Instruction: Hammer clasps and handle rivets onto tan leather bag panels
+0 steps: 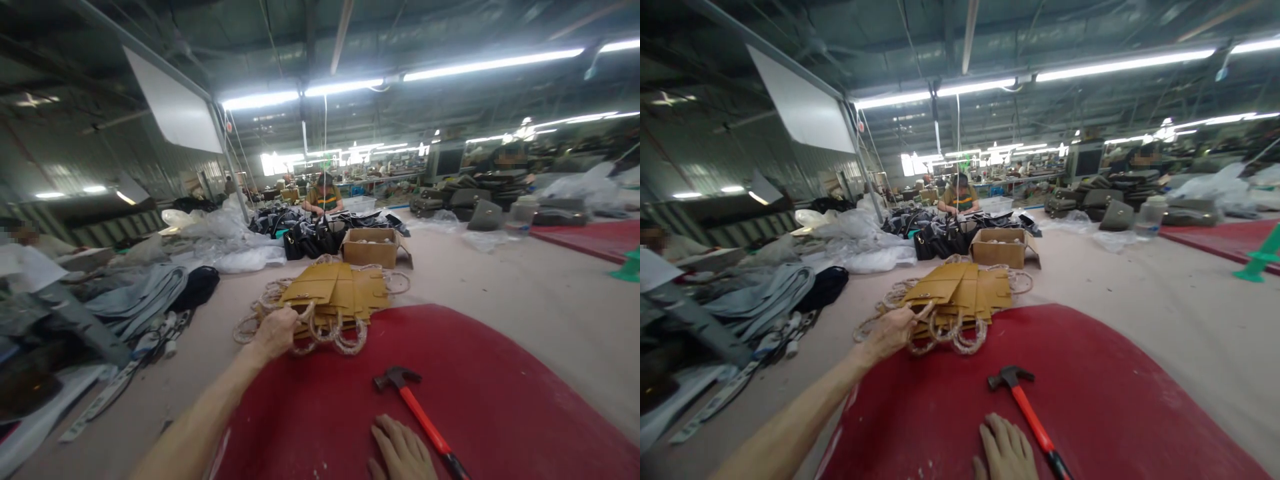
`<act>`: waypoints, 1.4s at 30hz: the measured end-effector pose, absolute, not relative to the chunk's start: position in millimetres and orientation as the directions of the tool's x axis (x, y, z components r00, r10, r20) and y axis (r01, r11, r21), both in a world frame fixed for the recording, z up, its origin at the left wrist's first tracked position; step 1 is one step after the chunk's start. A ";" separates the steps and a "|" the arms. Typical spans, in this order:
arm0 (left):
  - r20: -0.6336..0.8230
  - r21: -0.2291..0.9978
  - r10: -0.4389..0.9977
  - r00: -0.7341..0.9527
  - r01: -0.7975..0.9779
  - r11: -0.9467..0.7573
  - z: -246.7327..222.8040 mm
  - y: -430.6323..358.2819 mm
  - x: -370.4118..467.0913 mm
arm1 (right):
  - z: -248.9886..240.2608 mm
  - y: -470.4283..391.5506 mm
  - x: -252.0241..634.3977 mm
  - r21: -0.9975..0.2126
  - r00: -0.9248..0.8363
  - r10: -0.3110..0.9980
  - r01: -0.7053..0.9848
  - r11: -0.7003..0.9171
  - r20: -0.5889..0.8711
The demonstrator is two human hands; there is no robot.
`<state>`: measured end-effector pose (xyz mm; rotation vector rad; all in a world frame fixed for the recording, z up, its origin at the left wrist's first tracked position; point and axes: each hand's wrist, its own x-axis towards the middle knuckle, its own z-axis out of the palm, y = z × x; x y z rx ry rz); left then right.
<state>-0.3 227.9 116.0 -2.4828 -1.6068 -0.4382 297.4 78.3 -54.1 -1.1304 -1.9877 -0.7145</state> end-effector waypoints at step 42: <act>0.329 0.341 0.763 0.556 0.683 -0.645 7.6 -45.6 76.6 | -1.8 70.1 218.5 -0.182 -0.612 0.659 0.657 0.731 0.438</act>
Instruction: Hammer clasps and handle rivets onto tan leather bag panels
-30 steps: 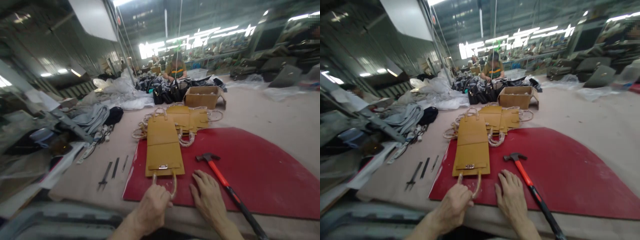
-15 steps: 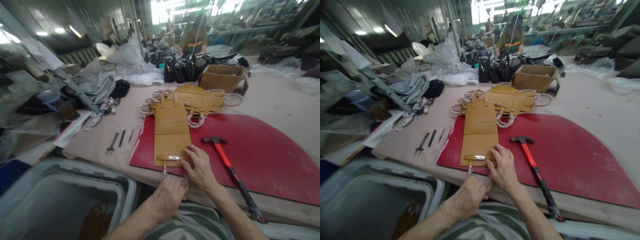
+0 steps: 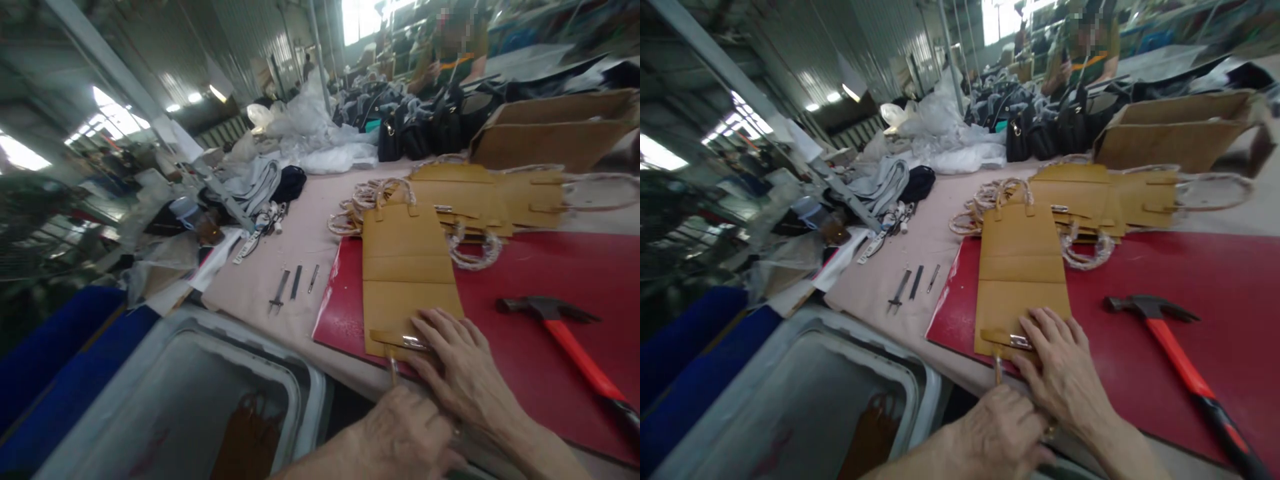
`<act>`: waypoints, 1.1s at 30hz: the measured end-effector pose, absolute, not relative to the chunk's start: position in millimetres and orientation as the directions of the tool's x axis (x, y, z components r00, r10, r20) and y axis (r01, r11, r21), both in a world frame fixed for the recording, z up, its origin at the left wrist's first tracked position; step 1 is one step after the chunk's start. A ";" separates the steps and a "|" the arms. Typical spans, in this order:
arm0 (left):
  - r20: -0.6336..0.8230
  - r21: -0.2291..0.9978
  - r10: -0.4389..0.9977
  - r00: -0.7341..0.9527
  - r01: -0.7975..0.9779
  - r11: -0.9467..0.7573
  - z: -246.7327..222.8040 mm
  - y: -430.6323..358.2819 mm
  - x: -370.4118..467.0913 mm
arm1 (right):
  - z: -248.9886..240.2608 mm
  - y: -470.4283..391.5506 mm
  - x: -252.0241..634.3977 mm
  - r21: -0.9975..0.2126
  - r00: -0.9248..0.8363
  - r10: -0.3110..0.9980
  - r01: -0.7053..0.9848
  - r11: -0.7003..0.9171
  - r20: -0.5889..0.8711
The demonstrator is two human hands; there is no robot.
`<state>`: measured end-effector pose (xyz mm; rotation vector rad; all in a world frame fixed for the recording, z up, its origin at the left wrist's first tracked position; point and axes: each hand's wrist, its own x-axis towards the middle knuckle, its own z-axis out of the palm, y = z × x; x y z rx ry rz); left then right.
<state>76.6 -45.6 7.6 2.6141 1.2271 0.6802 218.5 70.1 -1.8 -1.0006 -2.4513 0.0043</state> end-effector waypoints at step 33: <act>-0.227 0.965 0.809 -0.543 -0.237 0.111 40.6 4.6 -141.3 | 7.3 62.2 208.5 -0.372 -0.610 0.756 0.663 0.650 0.235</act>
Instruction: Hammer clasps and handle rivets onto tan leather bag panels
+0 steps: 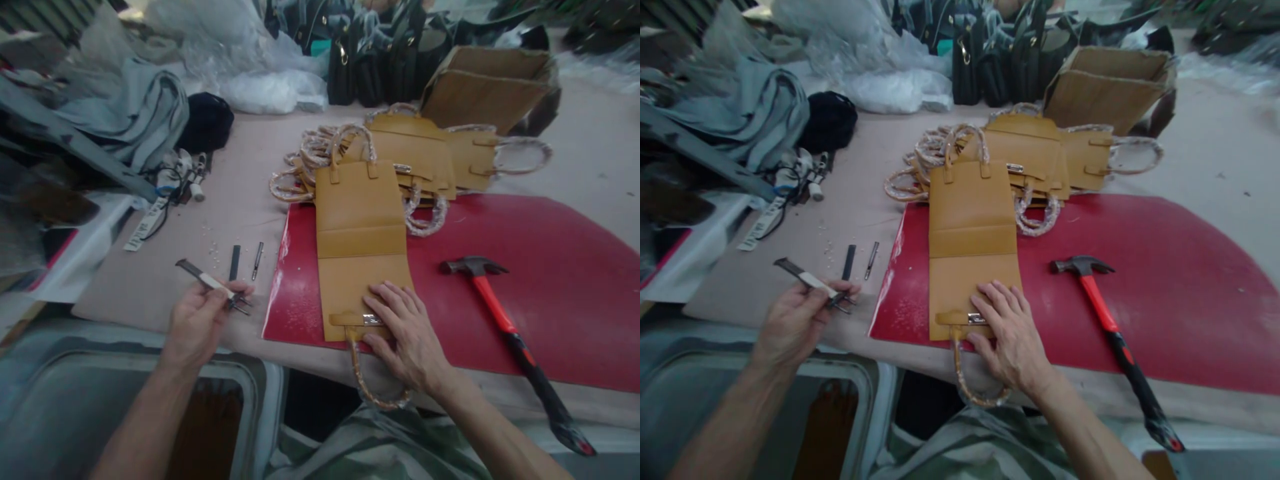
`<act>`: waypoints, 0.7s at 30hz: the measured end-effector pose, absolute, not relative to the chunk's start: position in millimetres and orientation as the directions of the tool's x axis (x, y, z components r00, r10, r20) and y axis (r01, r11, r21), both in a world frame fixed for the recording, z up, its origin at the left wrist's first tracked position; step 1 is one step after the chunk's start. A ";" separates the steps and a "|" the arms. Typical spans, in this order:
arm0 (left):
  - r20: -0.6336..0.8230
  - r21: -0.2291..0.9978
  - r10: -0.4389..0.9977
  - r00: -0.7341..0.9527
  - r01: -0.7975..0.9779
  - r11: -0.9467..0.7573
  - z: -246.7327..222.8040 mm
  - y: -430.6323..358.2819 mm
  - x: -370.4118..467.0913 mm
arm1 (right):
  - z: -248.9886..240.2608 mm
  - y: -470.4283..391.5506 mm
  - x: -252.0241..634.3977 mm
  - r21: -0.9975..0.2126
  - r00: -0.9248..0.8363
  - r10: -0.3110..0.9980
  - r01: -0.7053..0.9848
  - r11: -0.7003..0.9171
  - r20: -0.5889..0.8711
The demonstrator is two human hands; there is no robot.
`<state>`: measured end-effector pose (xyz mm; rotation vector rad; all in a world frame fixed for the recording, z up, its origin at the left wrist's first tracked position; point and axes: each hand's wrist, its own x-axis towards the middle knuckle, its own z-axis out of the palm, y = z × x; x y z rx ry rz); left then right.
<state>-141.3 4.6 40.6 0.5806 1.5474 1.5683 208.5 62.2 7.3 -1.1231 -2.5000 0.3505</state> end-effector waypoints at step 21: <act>0.177 0.958 0.937 -0.301 0.270 -0.094 6.3 -7.2 -46.8 | 6.7 61.2 210.2 -0.421 -0.598 0.770 0.653 0.629 0.222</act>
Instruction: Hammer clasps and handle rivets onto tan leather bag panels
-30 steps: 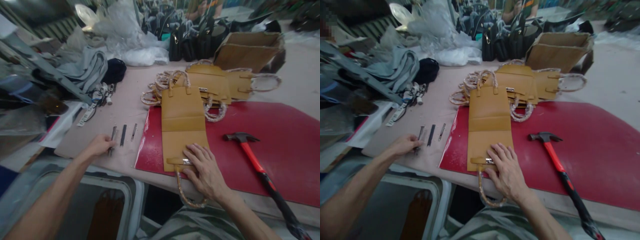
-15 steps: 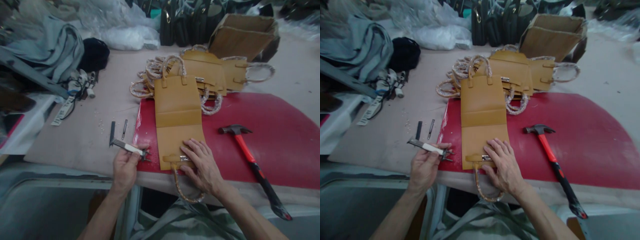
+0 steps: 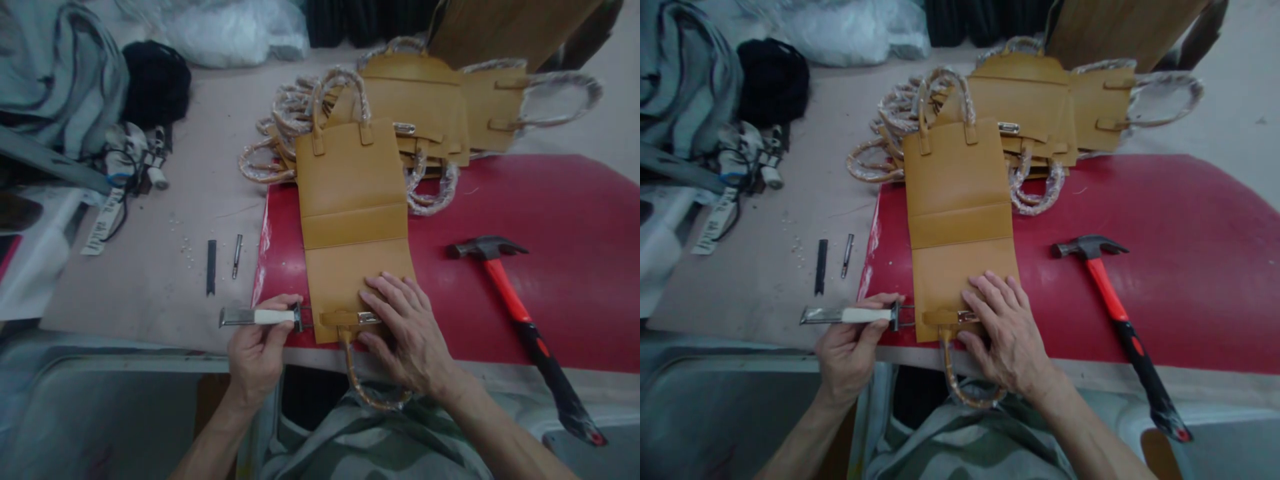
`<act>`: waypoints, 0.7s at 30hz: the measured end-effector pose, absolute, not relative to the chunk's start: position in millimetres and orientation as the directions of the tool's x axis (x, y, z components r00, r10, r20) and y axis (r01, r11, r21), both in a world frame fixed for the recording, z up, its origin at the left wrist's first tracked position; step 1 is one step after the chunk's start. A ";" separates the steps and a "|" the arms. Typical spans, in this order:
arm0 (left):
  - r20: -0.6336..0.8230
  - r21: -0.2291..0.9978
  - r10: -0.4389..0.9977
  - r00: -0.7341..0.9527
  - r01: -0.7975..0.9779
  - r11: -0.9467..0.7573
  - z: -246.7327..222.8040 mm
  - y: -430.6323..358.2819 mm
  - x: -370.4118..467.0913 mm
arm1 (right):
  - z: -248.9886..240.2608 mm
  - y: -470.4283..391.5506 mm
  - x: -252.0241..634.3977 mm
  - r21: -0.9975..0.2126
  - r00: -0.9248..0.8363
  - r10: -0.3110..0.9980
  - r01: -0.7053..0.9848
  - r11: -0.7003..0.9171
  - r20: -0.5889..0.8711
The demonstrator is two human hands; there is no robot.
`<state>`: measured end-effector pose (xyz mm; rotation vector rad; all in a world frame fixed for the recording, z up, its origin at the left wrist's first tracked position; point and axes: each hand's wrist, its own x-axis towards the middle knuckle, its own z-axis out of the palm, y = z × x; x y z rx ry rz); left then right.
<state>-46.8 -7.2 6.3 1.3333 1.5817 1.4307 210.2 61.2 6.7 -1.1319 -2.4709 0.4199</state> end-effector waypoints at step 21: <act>0.261 0.924 0.950 -0.171 0.329 -0.194 -0.5 2.8 -27.0 | 9.3 60.5 208.9 -0.436 -0.599 0.773 0.651 0.621 0.207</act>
